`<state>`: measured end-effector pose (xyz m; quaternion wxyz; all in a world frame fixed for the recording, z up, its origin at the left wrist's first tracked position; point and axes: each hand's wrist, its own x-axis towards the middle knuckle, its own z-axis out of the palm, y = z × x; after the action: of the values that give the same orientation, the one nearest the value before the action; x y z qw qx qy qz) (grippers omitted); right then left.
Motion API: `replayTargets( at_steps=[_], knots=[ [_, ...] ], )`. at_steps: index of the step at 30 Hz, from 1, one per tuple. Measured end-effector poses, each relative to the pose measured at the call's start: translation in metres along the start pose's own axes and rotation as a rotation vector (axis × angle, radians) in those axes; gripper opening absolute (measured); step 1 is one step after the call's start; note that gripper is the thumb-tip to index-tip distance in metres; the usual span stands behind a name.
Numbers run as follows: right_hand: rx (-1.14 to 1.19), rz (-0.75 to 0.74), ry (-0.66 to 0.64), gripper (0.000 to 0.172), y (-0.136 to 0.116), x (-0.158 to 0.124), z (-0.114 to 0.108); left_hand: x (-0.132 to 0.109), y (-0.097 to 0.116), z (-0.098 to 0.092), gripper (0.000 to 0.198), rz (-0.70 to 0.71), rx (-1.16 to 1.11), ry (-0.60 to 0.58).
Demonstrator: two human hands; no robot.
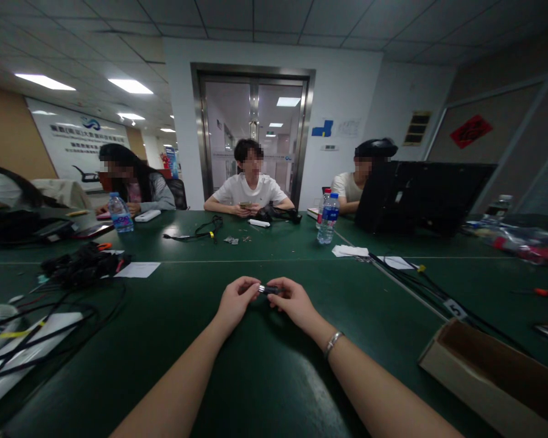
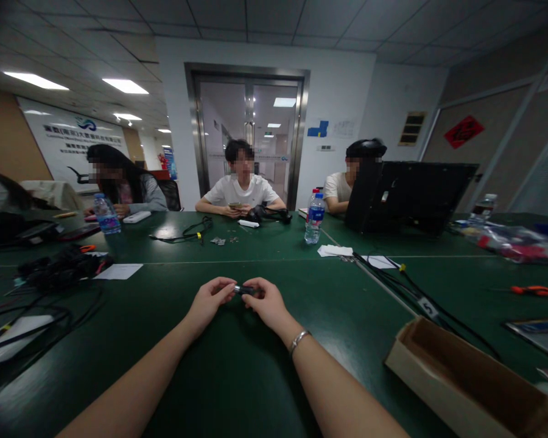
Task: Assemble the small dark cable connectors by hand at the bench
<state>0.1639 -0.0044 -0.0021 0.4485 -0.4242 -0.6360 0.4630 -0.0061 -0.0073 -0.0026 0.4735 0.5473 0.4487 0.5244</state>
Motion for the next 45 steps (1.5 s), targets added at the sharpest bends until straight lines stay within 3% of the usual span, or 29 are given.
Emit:
replayTargets(
  at_steps=[8,45],
  knots=[
    [-0.015,-0.011,-0.006,0.032,0.005,0.002,-0.001,0.0,0.001,0.002,0.035,-0.035,0.007,0.049],
    [0.021,-0.004,-0.011,0.029,-0.002,-0.001,0.0,0.002,-0.006,-0.005,0.032,0.054,0.0,-0.03]
  ],
)
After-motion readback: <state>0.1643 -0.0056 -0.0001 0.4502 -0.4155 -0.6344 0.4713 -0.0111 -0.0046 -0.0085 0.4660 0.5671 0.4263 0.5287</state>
